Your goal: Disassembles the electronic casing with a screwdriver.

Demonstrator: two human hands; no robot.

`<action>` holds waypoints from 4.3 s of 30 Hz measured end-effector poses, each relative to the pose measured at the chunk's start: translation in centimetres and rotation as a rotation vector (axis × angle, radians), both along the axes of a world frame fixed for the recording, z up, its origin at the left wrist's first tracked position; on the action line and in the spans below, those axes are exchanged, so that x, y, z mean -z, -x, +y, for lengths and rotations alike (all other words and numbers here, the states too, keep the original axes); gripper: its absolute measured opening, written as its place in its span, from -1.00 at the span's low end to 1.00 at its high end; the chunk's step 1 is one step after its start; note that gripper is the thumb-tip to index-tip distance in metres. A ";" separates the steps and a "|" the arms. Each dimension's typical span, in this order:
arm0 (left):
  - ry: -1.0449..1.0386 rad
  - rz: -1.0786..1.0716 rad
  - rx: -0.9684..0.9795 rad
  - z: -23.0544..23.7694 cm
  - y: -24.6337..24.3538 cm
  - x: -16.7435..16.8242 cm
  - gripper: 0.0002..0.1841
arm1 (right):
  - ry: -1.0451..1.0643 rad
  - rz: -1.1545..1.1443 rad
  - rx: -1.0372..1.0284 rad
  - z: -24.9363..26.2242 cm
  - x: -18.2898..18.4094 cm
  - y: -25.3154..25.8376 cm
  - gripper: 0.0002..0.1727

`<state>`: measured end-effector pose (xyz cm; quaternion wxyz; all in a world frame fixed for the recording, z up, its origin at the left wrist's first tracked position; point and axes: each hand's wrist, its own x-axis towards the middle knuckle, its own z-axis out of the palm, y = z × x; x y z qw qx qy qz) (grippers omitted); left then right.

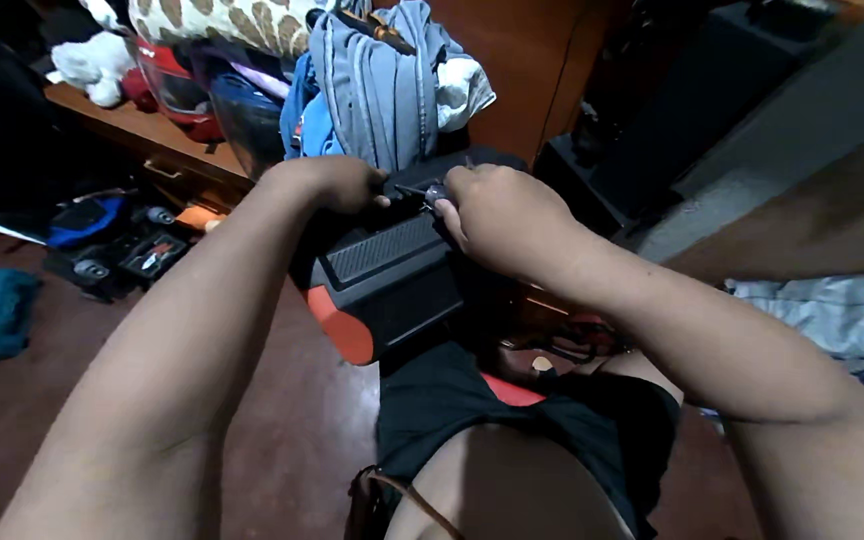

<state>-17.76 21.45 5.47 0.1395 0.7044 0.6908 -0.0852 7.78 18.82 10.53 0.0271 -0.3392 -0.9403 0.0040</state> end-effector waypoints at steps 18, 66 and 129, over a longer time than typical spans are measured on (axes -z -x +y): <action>-0.159 -0.152 -0.136 -3.3 -0.7 1.8 -0.29 | -0.312 -0.001 -0.085 -3.5 5.1 -2.1 -0.58; -0.525 -0.074 0.281 -2.3 -2.5 2.8 -0.73 | 0.468 0.396 0.231 -0.1 3.0 -4.1 -0.70; -0.583 0.050 0.393 -2.7 -6.1 3.0 -0.82 | -0.079 0.555 0.010 -4.5 2.0 -12.7 -0.23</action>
